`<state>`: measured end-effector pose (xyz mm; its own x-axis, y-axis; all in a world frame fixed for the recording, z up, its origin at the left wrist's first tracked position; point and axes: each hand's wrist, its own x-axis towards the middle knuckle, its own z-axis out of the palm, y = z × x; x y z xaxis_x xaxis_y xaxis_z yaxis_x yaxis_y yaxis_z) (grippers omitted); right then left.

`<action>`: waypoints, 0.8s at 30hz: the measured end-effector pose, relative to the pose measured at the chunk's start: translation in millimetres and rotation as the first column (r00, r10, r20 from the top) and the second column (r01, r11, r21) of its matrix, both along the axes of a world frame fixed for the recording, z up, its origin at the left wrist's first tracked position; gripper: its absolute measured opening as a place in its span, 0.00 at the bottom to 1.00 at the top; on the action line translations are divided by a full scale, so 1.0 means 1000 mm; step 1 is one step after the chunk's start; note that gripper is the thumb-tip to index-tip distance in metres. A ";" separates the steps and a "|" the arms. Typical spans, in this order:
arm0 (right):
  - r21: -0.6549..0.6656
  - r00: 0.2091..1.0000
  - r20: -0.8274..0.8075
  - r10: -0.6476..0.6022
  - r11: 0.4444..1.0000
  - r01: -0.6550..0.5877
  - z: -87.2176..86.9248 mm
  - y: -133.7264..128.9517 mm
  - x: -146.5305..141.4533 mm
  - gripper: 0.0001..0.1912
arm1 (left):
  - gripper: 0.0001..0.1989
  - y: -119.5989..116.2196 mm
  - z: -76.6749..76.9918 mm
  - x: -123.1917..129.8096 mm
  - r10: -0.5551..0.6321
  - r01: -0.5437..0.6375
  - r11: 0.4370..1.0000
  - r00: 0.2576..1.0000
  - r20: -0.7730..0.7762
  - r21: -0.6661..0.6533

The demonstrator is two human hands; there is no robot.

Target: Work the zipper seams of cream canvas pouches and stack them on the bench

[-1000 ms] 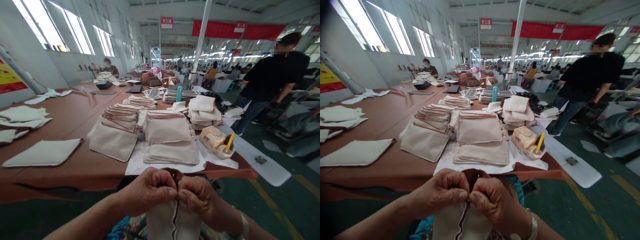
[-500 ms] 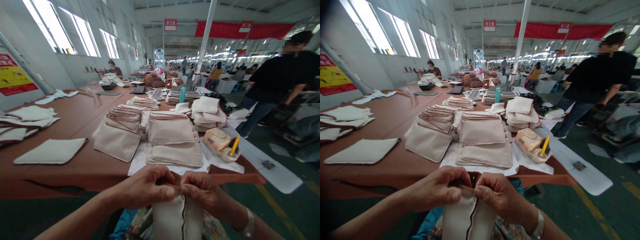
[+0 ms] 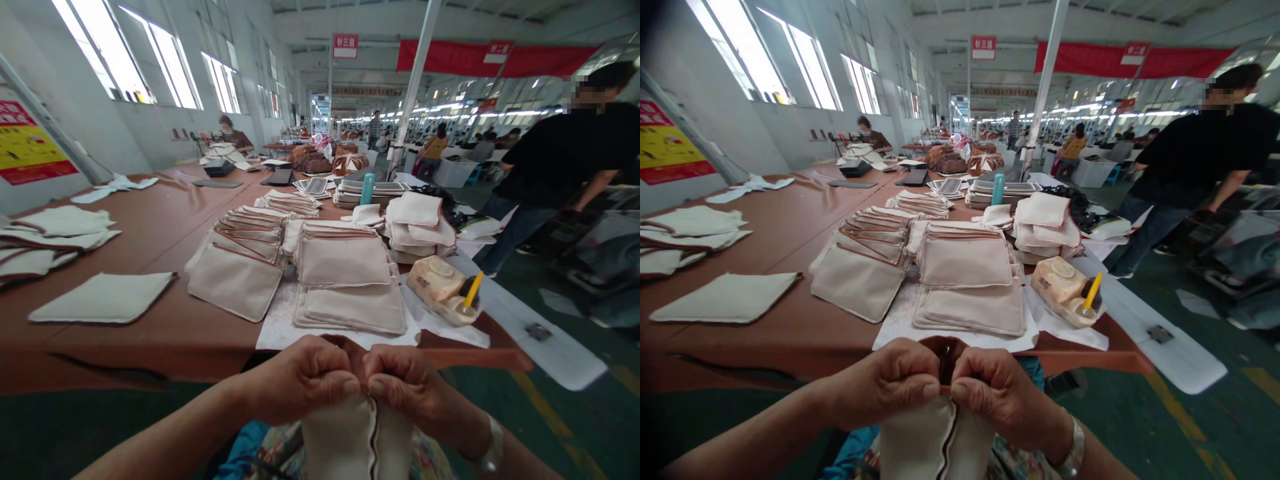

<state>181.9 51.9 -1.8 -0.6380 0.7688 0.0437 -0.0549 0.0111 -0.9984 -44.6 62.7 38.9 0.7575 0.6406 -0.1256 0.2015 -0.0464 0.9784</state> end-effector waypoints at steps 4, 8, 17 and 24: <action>0.000 1.000 -0.020 -0.018 1.000 0.018 -0.004 0.002 -0.002 0.17 | 0.19 0.000 0.004 -0.002 0.006 -0.006 0.961 1.000 0.001 0.277; 0.052 1.000 -0.007 0.017 0.998 -0.016 0.009 0.001 -0.001 0.17 | 0.28 0.005 0.007 -0.002 0.011 -0.009 0.991 1.000 -0.013 0.130; 0.193 0.999 0.020 -0.033 0.981 0.029 0.001 0.001 -0.004 0.18 | 0.25 0.002 0.003 0.013 -0.110 0.112 0.993 0.993 0.032 -0.043; 0.279 0.948 0.153 -0.279 0.933 0.229 0.022 0.027 0.016 0.23 | 0.22 -0.018 -0.009 0.005 0.316 -0.266 0.846 0.948 -0.033 0.461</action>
